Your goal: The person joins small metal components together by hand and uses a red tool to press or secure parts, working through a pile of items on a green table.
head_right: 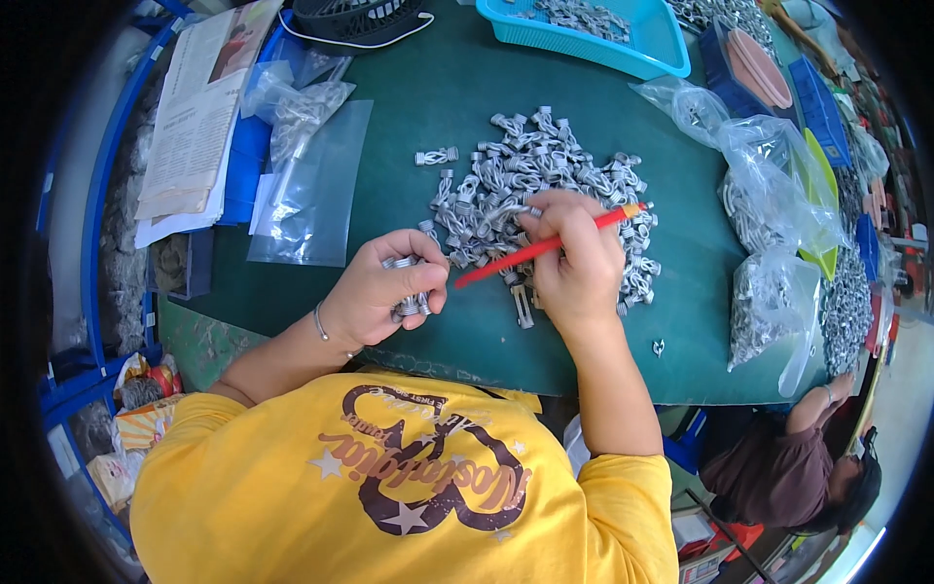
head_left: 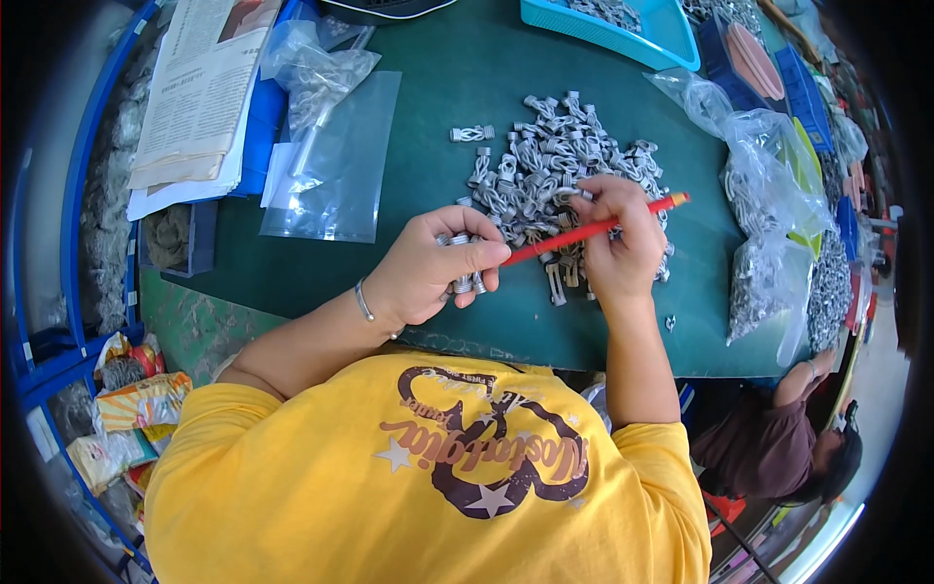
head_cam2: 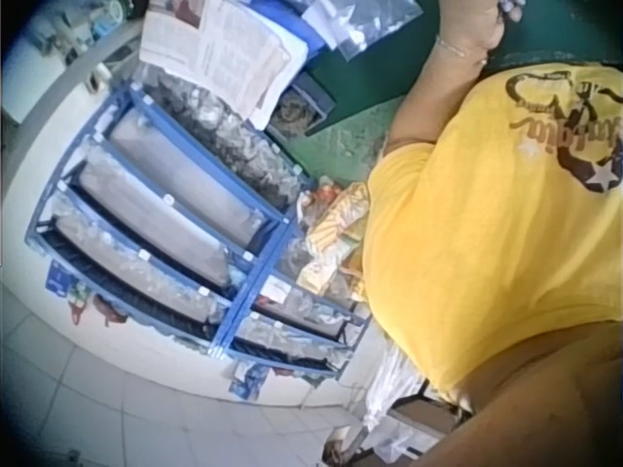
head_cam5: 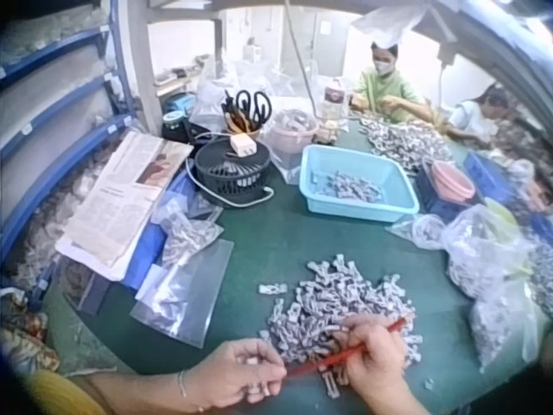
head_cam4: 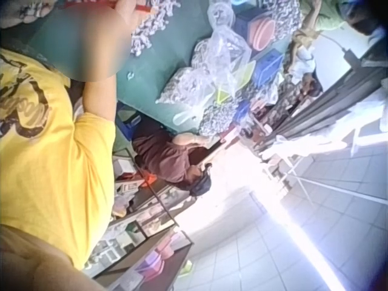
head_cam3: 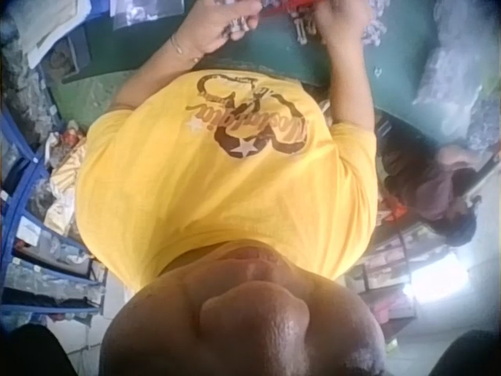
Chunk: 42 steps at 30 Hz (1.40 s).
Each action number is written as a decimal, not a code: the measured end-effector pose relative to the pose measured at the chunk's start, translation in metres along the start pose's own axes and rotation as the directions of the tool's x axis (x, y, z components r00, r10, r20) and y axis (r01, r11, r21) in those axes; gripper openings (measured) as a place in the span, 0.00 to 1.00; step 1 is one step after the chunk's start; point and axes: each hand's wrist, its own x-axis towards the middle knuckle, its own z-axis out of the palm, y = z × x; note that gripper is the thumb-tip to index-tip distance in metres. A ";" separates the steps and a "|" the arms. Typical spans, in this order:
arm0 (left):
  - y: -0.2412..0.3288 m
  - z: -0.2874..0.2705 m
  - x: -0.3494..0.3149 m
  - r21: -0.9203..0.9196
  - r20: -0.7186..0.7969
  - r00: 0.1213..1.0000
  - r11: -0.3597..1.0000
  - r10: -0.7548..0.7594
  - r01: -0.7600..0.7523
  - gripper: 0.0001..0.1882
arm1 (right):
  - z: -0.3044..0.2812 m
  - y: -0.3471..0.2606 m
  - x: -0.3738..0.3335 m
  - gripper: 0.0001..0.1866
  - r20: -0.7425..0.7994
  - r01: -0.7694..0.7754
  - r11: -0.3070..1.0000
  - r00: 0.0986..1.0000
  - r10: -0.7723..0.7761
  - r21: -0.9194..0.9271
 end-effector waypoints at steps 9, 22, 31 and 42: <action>0.008 0.016 -0.001 0.443 -0.078 0.989 0.893 0.128 -0.081 0.12 | -0.008 -0.032 -0.018 0.13 -0.015 0.026 0.903 1.000 -0.022 0.428; -0.003 0.011 0.001 0.683 0.186 0.800 0.511 0.571 -0.523 0.11 | -0.008 -0.035 -0.039 0.11 0.410 -0.550 0.178 0.768 0.492 0.816; 0.003 0.020 -0.009 0.576 0.033 0.915 0.740 0.402 -0.346 0.11 | -0.002 -0.038 -0.047 0.19 0.110 -0.315 0.487 0.908 0.404 0.815; -0.007 0.001 0.001 -0.283 0.058 0.987 0.946 -0.148 0.158 0.15 | -0.004 -0.045 -0.019 0.17 0.058 0.033 0.791 0.995 -0.087 0.611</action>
